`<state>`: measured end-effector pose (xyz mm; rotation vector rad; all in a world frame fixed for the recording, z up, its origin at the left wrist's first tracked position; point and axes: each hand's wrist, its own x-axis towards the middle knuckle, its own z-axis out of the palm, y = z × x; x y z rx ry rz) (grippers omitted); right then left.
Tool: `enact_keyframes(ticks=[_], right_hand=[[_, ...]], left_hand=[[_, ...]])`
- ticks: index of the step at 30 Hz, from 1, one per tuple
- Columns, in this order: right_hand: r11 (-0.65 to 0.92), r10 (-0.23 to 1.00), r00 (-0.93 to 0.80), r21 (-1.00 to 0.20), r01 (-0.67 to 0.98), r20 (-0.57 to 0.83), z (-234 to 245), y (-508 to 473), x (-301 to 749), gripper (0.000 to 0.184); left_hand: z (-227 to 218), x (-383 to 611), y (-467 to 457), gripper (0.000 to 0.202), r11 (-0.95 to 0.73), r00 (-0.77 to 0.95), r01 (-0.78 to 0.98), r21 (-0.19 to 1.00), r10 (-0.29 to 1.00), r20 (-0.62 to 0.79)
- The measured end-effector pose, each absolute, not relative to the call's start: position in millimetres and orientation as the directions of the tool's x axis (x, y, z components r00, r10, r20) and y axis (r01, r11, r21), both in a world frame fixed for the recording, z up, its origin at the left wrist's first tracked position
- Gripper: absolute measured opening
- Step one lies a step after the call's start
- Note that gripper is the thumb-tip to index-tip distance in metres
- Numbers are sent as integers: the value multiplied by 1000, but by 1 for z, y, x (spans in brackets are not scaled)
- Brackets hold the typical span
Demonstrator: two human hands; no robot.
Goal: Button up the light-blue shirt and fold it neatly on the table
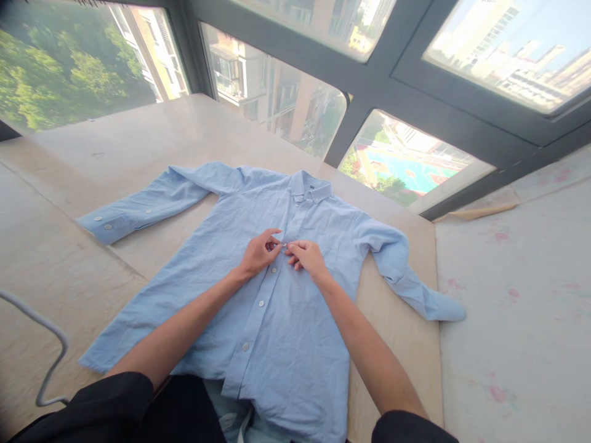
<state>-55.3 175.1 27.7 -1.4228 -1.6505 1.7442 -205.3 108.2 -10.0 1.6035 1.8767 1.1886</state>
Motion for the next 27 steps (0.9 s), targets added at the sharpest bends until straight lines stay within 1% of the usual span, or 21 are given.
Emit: enact_keyframes(ticks=[3,6,8,12,18,27], right_hand=[[-383,755,-424,-860,336,-501,32,177,-58,11],[-446,726,-401,-826,344,-559,37,179,-59,5],[-469,709,-392,-807,359,-586,39,180,-60,6],[-479,698,-364,-780,402,-616,42,182,-64,6],[-502,649,-371,-740,448,-664,38,189,-66,8],[-494,658,-376,-751,439,-652,34,190,-68,7]], left_hand=[[-10,-206,108,39,-26,-270,569,822,938,217],[-10,-206,108,40,-32,-265,541,840,942,207],[-10,-206,108,39,-27,-260,552,833,944,203],[-8,-206,107,39,-14,-258,580,815,945,200],[-9,-206,109,37,-11,-274,540,842,943,188],[-11,-207,110,32,-19,-283,497,867,941,183]])
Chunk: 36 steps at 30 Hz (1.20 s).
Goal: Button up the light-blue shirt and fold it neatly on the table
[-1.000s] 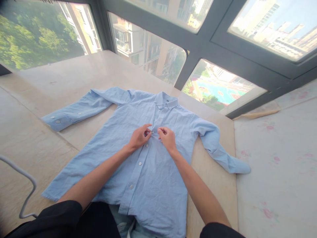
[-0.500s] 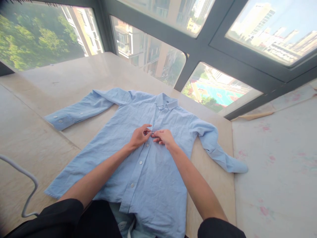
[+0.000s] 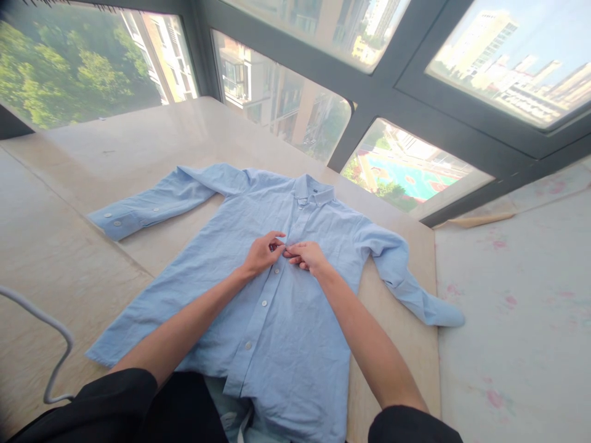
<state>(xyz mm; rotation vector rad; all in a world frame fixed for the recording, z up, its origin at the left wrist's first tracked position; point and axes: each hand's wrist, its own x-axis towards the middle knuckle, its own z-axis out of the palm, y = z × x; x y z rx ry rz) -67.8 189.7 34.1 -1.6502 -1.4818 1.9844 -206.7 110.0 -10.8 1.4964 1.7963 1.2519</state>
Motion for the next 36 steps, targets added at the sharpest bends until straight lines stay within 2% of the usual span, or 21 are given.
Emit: enact_keyframes(ticks=[10,14,17,26,36], right_hand=[[-476,682,-382,-775,416,-624,31,188,-68,8],[-466,694,-387,-788,403,-607,29,187,-66,9],[-467,695,-392,-793,392,-603,27,188,-65,8],[-455,702,-407,-808,375,-584,26,187,-63,8],[-342,755,-411,-841,419,-511,23,180,-63,15]], left_hand=[[-8,-206,111,32,23,-307,534,845,937,168],[-7,-204,112,13,24,-297,662,749,926,233],[-6,-203,113,17,20,-283,707,707,924,257],[-9,-201,112,18,39,-290,744,667,918,270],[-12,-204,114,12,43,-276,738,673,930,243]])
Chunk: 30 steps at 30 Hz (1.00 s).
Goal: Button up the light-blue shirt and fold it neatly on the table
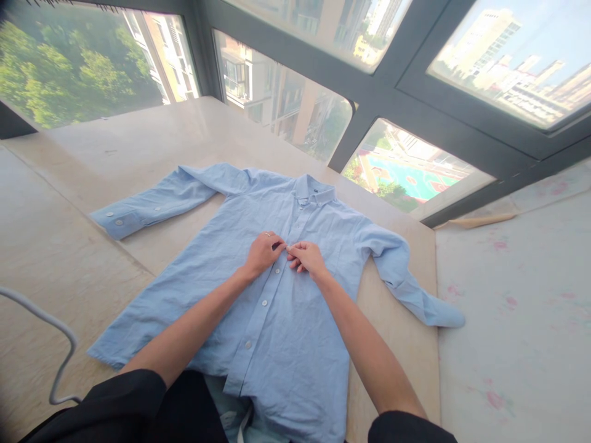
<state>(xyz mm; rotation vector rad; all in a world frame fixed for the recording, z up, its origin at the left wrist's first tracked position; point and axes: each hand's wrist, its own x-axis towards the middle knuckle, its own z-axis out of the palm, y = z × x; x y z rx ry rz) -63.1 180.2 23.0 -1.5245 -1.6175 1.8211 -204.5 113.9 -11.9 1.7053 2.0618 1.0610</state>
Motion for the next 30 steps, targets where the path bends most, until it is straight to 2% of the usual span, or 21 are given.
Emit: enact_keyframes(ticks=[2,5,11,15,19,21,24,26,28,30], right_hand=[[-309,772,-407,-848,430,-488,20,179,-64,18],[-252,804,-394,-856,451,-445,15,178,-65,23],[-117,858,-391,-868,483,-333,11,171,-63,32],[12,926,-339,-885,465,-166,7,162,-56,30],[207,961,-264,-843,497,80,-9,161,-39,27],[338,939,-252,-760,556,233,-17,166,-26,27],[495,863,-311,-541,679,399,-25,173,-2,33],[519,837,-375,-361,774,400,-27,175,16,39],[507,839,-429,-192,840,336,-29,176,34,46],[496,849,-463,-80,865,256,-30,175,49,50]], left_hand=[[-13,-205,114,11,53,-293,746,664,921,255],[-13,-205,115,25,67,-301,776,627,913,274],[-10,-201,112,27,88,-222,892,444,940,258],[-12,-199,110,35,58,-161,931,361,952,260],[-13,-199,110,38,44,-131,946,320,958,254],[-14,-199,109,39,32,-114,952,305,961,254],[-15,-199,108,41,21,-98,956,292,963,250],[-15,-199,107,43,23,-93,960,279,966,243],[-16,-199,106,46,22,-83,965,260,971,226],[-16,-199,104,51,22,-72,971,239,977,203]])
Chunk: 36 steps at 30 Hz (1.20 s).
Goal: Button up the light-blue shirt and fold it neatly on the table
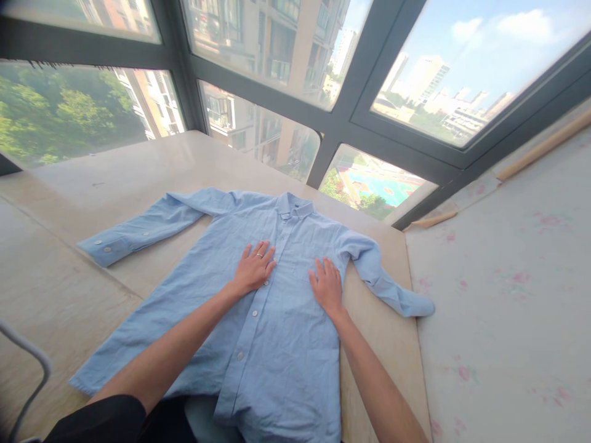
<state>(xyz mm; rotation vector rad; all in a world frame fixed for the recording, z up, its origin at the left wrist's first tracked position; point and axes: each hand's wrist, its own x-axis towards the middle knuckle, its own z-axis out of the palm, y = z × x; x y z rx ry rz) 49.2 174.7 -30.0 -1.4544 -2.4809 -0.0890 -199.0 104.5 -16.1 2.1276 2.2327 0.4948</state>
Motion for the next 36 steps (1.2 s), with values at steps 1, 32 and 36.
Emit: enact_keyframes(ticks=[1,32,36], right_hand=[[495,852,-474,-45,868,222,-30,174,54,52],[459,883,-459,24,888,97,-32,180,61,58],[458,883,-459,27,888,96,-30,179,60,57]], left_hand=[[-16,-199,104,53,22,-68,973,229,979,192],[-10,-257,-14,62,427,-443,894,134,888,125],[-10,-260,-33,62,482,-492,871,101,858,150]])
